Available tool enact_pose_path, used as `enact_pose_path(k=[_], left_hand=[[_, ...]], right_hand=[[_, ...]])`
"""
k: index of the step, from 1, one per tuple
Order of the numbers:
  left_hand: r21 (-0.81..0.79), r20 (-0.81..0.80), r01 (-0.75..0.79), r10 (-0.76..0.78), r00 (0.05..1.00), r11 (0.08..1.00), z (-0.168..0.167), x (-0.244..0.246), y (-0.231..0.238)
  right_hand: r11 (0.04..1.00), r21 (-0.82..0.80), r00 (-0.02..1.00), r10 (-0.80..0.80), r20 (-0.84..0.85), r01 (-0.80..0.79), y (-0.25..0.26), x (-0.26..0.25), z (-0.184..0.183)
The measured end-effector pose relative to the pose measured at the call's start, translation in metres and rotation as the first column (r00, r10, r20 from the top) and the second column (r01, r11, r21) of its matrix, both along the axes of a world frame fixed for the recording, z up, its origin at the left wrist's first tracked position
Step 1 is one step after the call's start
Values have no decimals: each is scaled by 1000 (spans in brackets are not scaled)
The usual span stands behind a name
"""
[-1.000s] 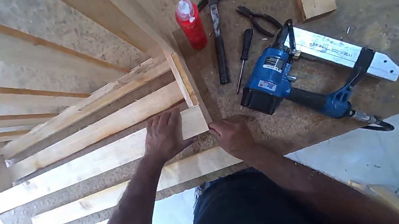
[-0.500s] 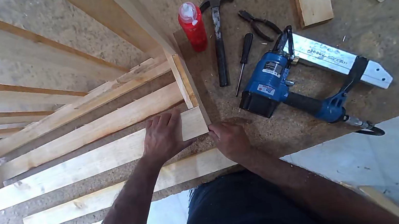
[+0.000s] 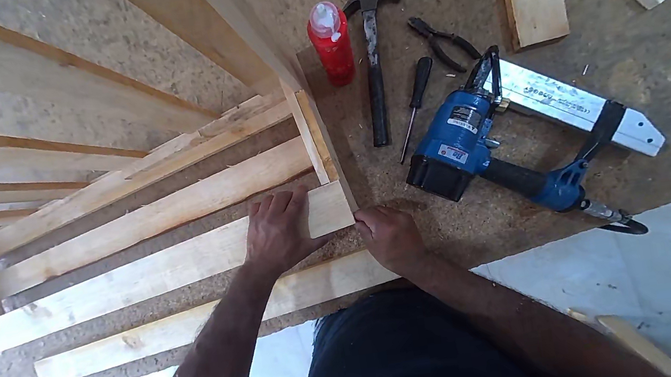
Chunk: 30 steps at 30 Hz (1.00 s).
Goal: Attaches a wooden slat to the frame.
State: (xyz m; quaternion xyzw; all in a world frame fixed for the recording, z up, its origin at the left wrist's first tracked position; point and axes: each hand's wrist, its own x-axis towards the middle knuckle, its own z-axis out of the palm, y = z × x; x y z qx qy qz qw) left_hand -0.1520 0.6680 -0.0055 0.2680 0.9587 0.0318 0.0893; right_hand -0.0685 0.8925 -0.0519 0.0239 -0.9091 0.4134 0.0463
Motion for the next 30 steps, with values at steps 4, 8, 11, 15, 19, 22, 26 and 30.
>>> enact_pose_path(k=[4, 8, 11, 15, 19, 22, 26, 30], left_hand=[[-4, 26, -18, 18, 999, 1000, 1, -2, 0], [5, 1, -27, 27, 1000, 1000, -1, 2, 1], [-1, 7, -18, 18, 1000, 1000, -4, -2, -2], [-20, 32, -36, 36, 999, 999, -3, -2, 0], [-95, 47, -50, 54, 997, 994, 0, 0, 8], [-62, 70, -11, 15, 997, 998, 5, -1, 8], [-13, 134, -53, 54, 989, 999, 16, -3, -49], [-194, 146, -211, 241, 960, 958, 32, 7, -165]], right_hand=[[1000, 4, 1000, 25, -5, -25, 2, -2, 0], [999, 41, 999, 22, -38, -21, 2, 1, -1], [999, 33, 999, 31, -41, -30, 2, -1, -3], [999, 31, 1000, 22, -9, -21, 0, -2, -1], [998, 65, 997, 4, -79, 1, 0, -1, -6], [999, 50, 994, 3, -107, 2, 2, 0, -8], [997, 75, 997, 23, -76, -17, 3, -1, -3], [986, 152, 988, 86, -128, -66, 6, -4, -5]])
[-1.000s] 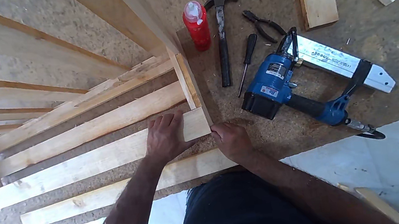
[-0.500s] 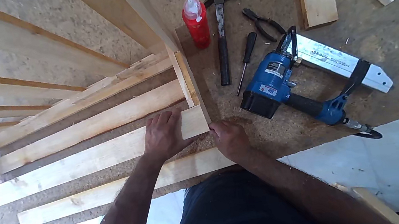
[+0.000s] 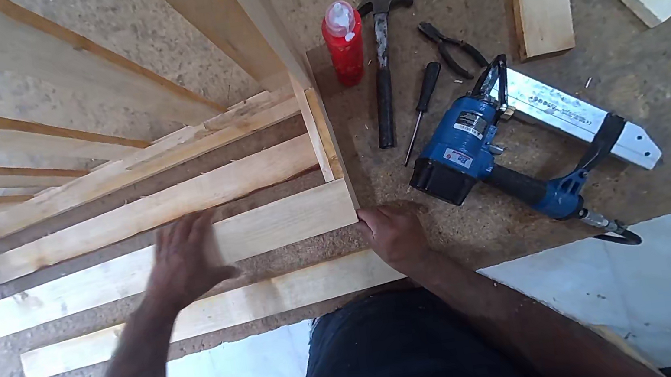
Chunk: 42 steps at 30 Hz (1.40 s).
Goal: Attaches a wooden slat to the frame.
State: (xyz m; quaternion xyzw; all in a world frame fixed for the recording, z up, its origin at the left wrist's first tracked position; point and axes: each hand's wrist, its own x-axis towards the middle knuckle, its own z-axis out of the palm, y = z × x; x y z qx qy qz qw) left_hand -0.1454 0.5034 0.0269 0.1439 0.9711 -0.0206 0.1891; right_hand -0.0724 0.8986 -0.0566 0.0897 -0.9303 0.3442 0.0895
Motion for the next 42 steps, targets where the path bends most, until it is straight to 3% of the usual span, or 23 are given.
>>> enact_pose_path(k=[3, 5, 15, 42], left_hand=[[-140, 41, -163, 171, 984, 977, 0, 7, -61], [-175, 42, -151, 161, 986, 973, -2, 5, -73], [-160, 3, -97, 99, 995, 982, 3, 8, -77], [-160, 19, -122, 127, 992, 980, -1, 10, -76]], right_hand=[[997, 69, 995, 42, -89, -36, 3, 0, -4], [994, 100, 993, 63, -103, -52, 3, 0, -5], [993, 92, 995, 80, -63, -74, 4, -1, -3], [998, -30, 998, 49, -40, -51, 2, -2, -11]])
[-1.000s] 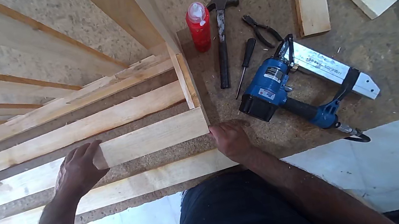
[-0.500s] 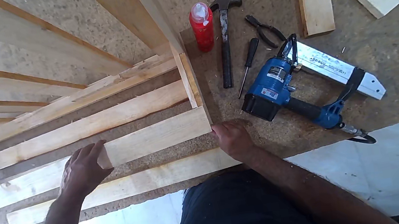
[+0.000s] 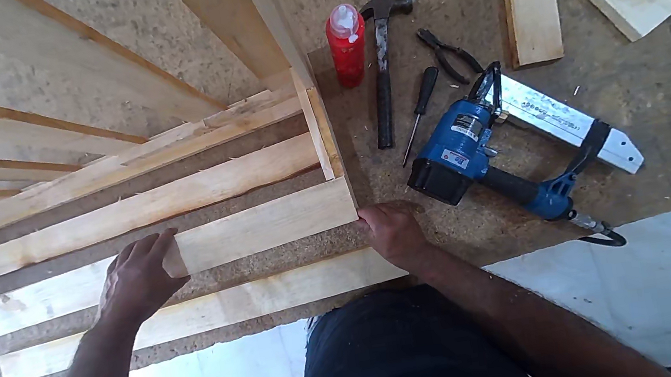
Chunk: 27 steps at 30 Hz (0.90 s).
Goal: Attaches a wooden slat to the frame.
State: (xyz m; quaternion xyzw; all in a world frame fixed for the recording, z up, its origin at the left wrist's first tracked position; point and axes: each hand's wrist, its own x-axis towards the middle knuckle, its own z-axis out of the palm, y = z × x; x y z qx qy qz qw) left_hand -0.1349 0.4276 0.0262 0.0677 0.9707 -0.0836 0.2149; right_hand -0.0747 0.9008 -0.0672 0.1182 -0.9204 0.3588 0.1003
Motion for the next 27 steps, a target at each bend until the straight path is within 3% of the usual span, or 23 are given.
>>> enact_pose_path(k=[27], left_hand=[[16, 22, -25, 25, 999, 1000, 0, -5, 4]], right_hand=[[999, 38, 1000, 8, 1, -8, 1, -2, 5]])
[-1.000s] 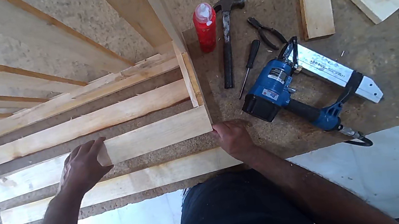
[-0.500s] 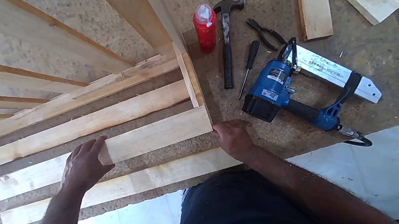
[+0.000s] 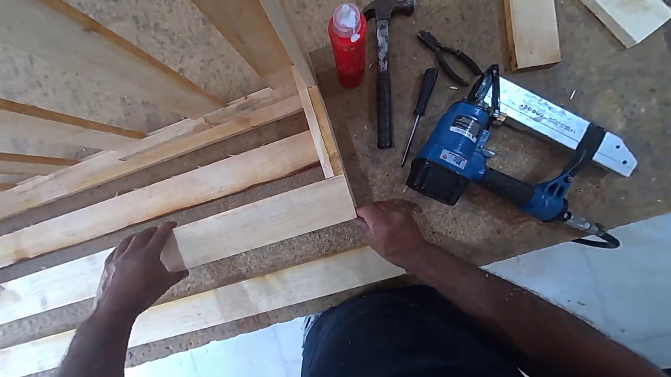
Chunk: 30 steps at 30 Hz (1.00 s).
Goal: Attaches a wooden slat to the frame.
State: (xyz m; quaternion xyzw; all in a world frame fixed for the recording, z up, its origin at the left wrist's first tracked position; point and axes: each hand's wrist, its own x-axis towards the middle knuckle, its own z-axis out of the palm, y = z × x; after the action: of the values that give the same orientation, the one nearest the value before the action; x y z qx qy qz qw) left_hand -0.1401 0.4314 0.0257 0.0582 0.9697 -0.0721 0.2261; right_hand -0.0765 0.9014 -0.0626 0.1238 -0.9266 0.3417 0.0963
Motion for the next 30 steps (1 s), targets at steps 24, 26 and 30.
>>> enact_pose_path(k=[24, 26, 30], left_hand=[[-22, 12, -24, 25, 1000, 999, 4, 4, 6], [-9, 16, -39, 39, 999, 999, 5, 3, 8], [-24, 19, -35, 35, 999, 999, -1, 4, 5]], right_hand=[[997, -74, 996, 6, 94, 1, 1, -1, 1], [996, -85, 993, 7, 117, 3, 1, -2, 2], [995, -102, 994, 2, 105, 9, 2, -2, 0]])
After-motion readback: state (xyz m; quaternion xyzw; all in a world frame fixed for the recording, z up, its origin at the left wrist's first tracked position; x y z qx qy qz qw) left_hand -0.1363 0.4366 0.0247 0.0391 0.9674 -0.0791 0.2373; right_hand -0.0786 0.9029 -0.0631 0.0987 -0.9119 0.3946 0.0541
